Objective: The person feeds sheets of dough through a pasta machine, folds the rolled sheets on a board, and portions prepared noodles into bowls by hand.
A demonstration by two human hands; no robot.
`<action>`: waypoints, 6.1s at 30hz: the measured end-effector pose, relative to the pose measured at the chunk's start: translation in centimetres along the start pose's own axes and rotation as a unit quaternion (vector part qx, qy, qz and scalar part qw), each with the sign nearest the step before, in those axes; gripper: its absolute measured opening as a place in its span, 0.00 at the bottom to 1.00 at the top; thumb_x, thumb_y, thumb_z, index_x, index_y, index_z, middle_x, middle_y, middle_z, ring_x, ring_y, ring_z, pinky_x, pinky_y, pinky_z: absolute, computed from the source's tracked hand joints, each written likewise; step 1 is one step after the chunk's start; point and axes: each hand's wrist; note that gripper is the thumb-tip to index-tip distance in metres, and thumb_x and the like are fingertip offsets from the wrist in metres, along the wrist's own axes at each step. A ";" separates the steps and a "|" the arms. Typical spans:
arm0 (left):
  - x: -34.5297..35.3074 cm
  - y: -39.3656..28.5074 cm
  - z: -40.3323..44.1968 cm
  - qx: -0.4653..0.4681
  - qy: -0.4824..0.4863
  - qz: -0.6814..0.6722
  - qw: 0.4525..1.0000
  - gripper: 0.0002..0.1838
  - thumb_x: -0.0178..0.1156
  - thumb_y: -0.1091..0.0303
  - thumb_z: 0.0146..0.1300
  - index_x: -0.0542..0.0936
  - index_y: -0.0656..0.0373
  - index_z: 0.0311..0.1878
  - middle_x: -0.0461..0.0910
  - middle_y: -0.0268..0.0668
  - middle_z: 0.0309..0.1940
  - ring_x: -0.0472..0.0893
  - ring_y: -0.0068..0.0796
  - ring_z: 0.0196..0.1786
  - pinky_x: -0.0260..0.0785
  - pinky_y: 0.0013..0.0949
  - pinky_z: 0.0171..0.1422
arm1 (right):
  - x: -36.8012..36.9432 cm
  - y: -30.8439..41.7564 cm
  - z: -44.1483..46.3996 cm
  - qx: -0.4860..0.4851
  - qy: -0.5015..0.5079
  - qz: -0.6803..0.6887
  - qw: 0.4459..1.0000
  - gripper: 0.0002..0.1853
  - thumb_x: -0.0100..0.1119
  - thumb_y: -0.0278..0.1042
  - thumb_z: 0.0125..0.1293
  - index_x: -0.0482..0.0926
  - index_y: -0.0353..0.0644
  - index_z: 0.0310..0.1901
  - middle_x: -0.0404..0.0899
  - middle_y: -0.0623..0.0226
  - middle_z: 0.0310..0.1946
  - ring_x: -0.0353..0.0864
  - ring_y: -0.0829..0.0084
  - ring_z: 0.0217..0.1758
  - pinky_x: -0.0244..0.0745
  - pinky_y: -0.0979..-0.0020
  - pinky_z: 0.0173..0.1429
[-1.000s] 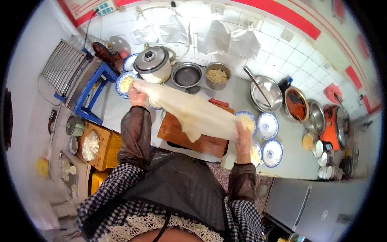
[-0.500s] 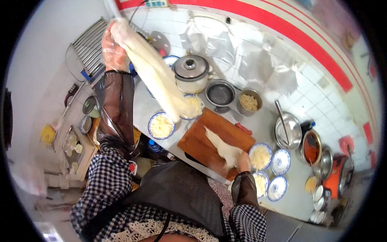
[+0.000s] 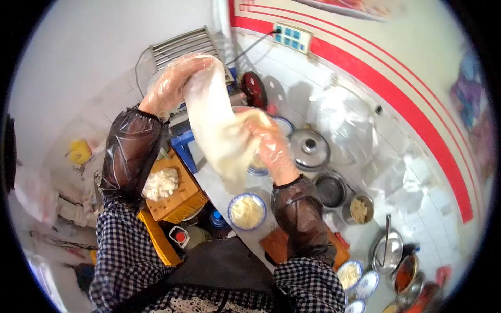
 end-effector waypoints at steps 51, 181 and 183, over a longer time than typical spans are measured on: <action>-10.0 20.9 -3.8 -0.215 -0.097 0.369 0.899 0.18 0.50 0.56 0.69 0.78 0.62 0.48 0.80 0.51 0.35 0.79 0.54 0.41 0.72 0.47 0.47 | 0.9 -2.4 34.6 -0.029 -0.114 -0.571 0.812 0.08 0.58 0.22 0.54 0.83 0.45 0.35 0.81 0.69 0.33 0.77 0.73 0.38 0.70 0.72 0.44; 41.8 -13.9 -20.5 -0.347 0.320 -0.385 0.793 0.16 0.46 0.73 0.69 0.74 0.63 0.57 0.75 0.36 0.46 0.75 0.28 0.47 0.69 0.29 0.53 | -34.0 14.9 -80.3 0.239 -0.499 -0.786 0.277 0.14 0.56 0.41 0.62 0.81 0.40 0.27 0.79 0.61 0.35 0.75 0.63 0.43 0.70 0.65 0.48; 45.3 -18.5 -18.8 -0.437 0.316 -0.540 0.646 0.17 0.47 0.71 0.69 0.72 0.64 0.58 0.75 0.34 0.45 0.75 0.25 0.46 0.69 0.28 0.53 | -31.3 14.5 -79.0 0.207 -0.565 -0.756 0.257 0.13 0.57 0.42 0.63 0.80 0.39 0.35 0.78 0.58 0.40 0.75 0.62 0.48 0.69 0.65 0.52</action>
Point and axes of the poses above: each hand's wrist, its own z-axis towards the middle knuckle, its own x-axis out of the palm, y = z × x
